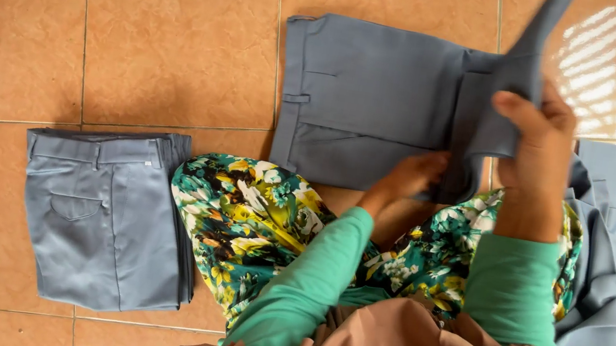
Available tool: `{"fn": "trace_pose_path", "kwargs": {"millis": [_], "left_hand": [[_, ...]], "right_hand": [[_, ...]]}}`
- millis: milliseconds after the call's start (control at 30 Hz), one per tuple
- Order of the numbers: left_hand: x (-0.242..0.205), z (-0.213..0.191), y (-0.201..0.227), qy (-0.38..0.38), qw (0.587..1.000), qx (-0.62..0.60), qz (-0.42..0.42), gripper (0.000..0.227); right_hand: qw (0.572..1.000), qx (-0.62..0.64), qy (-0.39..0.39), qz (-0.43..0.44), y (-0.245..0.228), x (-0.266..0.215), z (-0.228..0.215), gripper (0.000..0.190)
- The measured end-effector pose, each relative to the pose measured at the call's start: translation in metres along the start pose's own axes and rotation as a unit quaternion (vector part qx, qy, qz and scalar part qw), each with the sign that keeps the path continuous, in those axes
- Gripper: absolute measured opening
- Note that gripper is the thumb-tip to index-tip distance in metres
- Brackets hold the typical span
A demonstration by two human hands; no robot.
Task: A person is sitting on the floor and folding blue trousers into neat stacks.
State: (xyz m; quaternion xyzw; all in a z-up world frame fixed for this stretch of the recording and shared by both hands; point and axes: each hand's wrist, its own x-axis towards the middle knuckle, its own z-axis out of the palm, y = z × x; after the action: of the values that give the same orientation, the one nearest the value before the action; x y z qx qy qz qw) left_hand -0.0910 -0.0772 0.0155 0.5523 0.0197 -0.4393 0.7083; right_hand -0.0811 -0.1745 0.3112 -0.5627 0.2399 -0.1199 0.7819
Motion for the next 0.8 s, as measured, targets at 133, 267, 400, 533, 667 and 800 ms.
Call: {"fn": "trace_pose_path", "kwargs": {"millis": [133,267,400,533,667,800], "left_hand": [[-0.05,-0.119,0.056,0.057,0.978,-0.198,0.041,0.052],[-0.141,-0.16,0.145,0.275,0.943,-0.187,-0.016,0.106],[-0.106,-0.234,0.069,0.407,0.91,0.062,-0.043,0.079],[-0.088,-0.27,0.025,0.463,0.851,0.245,0.049,0.044],[-0.12,-0.237,0.038,0.472,0.802,0.366,0.027,0.064],[-0.123,-0.219,0.055,0.43,0.824,0.368,-0.02,0.093]], "right_hand": [[0.927,-0.374,-0.032,0.016,0.074,0.002,0.057,0.065],[0.932,-0.223,-0.285,-0.021,0.143,-0.007,0.076,0.057],[0.825,-0.526,-0.142,-0.147,0.192,-0.006,0.045,0.049],[0.754,-0.638,-0.092,-0.126,0.199,-0.03,0.007,0.06],[0.713,-0.681,-0.157,-0.058,0.227,-0.021,-0.023,0.08],[0.703,-0.686,-0.177,-0.063,0.22,0.012,-0.036,0.078]]}}
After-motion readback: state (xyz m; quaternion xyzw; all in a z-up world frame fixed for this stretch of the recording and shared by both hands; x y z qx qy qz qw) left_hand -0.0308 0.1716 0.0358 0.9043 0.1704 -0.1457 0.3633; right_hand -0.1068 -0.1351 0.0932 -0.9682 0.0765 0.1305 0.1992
